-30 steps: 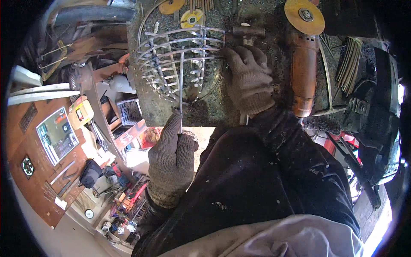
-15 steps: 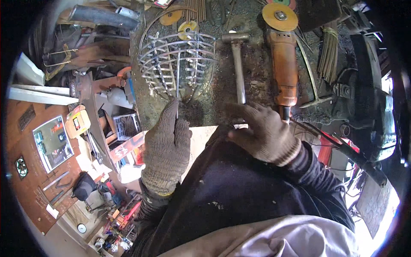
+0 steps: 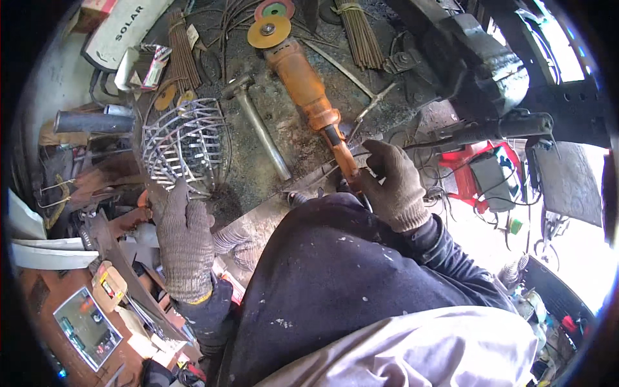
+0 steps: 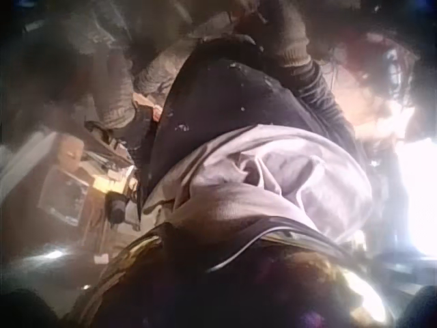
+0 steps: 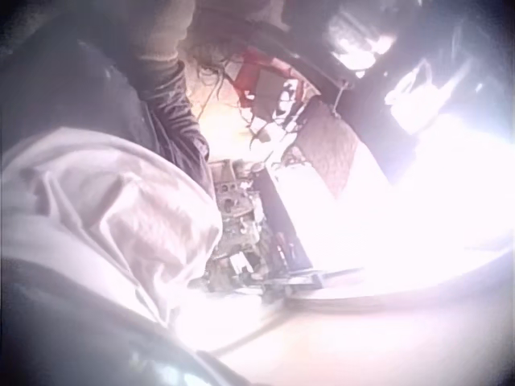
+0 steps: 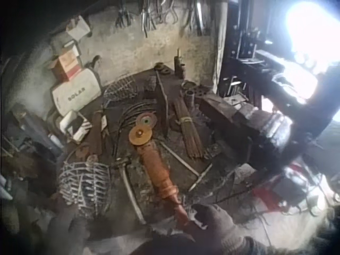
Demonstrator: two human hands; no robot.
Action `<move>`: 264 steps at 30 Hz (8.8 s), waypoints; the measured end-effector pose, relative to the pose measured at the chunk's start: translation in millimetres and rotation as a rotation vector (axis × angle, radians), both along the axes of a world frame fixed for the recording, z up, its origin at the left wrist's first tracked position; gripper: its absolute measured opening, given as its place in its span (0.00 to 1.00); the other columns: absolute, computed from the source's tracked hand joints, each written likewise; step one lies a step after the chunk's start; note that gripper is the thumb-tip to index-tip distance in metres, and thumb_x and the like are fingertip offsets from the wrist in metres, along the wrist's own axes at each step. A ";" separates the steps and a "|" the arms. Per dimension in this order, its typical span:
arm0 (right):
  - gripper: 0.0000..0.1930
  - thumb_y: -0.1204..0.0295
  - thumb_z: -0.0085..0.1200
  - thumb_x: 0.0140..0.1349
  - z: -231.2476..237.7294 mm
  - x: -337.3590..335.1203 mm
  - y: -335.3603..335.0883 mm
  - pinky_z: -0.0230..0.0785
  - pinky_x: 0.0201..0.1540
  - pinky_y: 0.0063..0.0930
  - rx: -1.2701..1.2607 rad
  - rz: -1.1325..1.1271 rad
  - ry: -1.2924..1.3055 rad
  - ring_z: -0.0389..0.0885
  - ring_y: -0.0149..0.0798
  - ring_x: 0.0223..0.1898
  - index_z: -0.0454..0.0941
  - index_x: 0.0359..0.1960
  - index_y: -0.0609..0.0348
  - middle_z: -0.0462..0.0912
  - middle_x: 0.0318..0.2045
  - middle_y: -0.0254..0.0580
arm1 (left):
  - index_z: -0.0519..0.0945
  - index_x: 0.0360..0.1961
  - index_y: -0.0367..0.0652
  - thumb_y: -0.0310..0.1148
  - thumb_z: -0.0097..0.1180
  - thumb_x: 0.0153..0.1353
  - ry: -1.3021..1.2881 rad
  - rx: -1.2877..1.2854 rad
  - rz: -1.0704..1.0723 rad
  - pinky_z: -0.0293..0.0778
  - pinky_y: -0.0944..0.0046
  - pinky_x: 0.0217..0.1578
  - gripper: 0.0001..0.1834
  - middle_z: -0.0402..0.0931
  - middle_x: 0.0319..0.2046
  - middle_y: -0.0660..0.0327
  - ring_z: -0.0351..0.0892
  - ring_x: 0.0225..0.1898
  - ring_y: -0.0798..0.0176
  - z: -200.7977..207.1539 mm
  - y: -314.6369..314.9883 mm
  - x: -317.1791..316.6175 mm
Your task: The person welds metal rods together onto a curved metal cage structure using a welding tool and then smooths the joints with a handheld power grinder.
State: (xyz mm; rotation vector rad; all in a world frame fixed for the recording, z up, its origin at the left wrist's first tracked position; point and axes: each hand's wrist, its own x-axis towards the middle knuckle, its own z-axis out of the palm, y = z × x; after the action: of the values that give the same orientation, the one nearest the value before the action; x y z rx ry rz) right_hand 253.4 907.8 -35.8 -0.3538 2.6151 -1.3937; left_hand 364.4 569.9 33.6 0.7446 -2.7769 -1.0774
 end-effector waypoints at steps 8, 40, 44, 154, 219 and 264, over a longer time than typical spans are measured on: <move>0.28 0.52 0.64 0.61 -5.4 15.7 -7.7 0.76 0.46 0.46 0.341 0.162 -0.413 0.86 0.57 0.44 0.75 0.51 0.63 0.86 0.38 0.55 | 0.75 0.61 0.37 0.34 0.52 0.70 -0.038 -0.482 -0.312 0.73 0.51 0.53 0.21 0.74 0.52 0.43 0.77 0.51 0.47 -1.8 -18.2 5.4; 0.28 0.66 0.66 0.60 -13.3 50.6 32.6 0.77 0.42 0.41 -0.137 -0.340 0.212 0.85 0.47 0.37 0.72 0.59 0.61 0.84 0.36 0.46 | 0.75 0.63 0.38 0.36 0.52 0.66 -0.099 0.338 0.164 0.67 0.67 0.21 0.25 0.73 0.27 0.64 0.71 0.21 0.70 11.1 -11.0 -8.0; 0.30 0.65 0.72 0.54 -42.8 -13.6 75.7 0.77 0.47 0.40 -0.219 -0.970 0.256 0.83 0.45 0.41 0.73 0.56 0.60 0.81 0.40 0.45 | 0.74 0.64 0.37 0.36 0.53 0.67 0.015 0.157 0.038 0.69 0.68 0.24 0.26 0.75 0.30 0.62 0.72 0.23 0.70 -26.3 -52.1 2.5; 0.23 0.70 0.56 0.70 -3.4 -188.3 -113.8 0.76 0.56 0.32 -0.160 0.863 -0.468 0.82 0.36 0.53 0.74 0.64 0.68 0.84 0.53 0.48 | 0.72 0.66 0.39 0.26 0.52 0.68 -0.357 -0.092 0.215 0.77 0.61 0.34 0.24 0.83 0.38 0.46 0.83 0.30 0.58 37.1 40.8 -29.8; 0.30 0.49 0.56 0.68 -11.6 -174.4 -110.3 0.72 0.53 0.47 -0.225 0.764 -0.684 0.83 0.47 0.51 0.73 0.65 0.55 0.83 0.50 0.58 | 0.72 0.65 0.32 0.26 0.57 0.67 -0.132 -0.418 -0.025 0.81 0.60 0.40 0.25 0.81 0.47 0.45 0.84 0.38 0.55 10.6 18.5 19.0; 0.23 0.79 0.54 0.69 -16.9 -153.0 -104.2 0.76 0.52 0.30 -0.588 0.658 -0.737 0.82 0.31 0.49 0.72 0.66 0.62 0.83 0.50 0.42 | 0.71 0.68 0.44 0.29 0.52 0.70 -0.398 -0.184 0.177 0.77 0.53 0.47 0.26 0.78 0.54 0.46 0.82 0.46 0.47 40.5 36.7 -26.2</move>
State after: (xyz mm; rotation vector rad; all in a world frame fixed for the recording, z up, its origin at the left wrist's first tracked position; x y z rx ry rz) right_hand 100.4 803.5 -52.7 -0.5617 1.3152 -1.5851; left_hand 338.1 606.6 74.0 1.2710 -2.9909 -0.6935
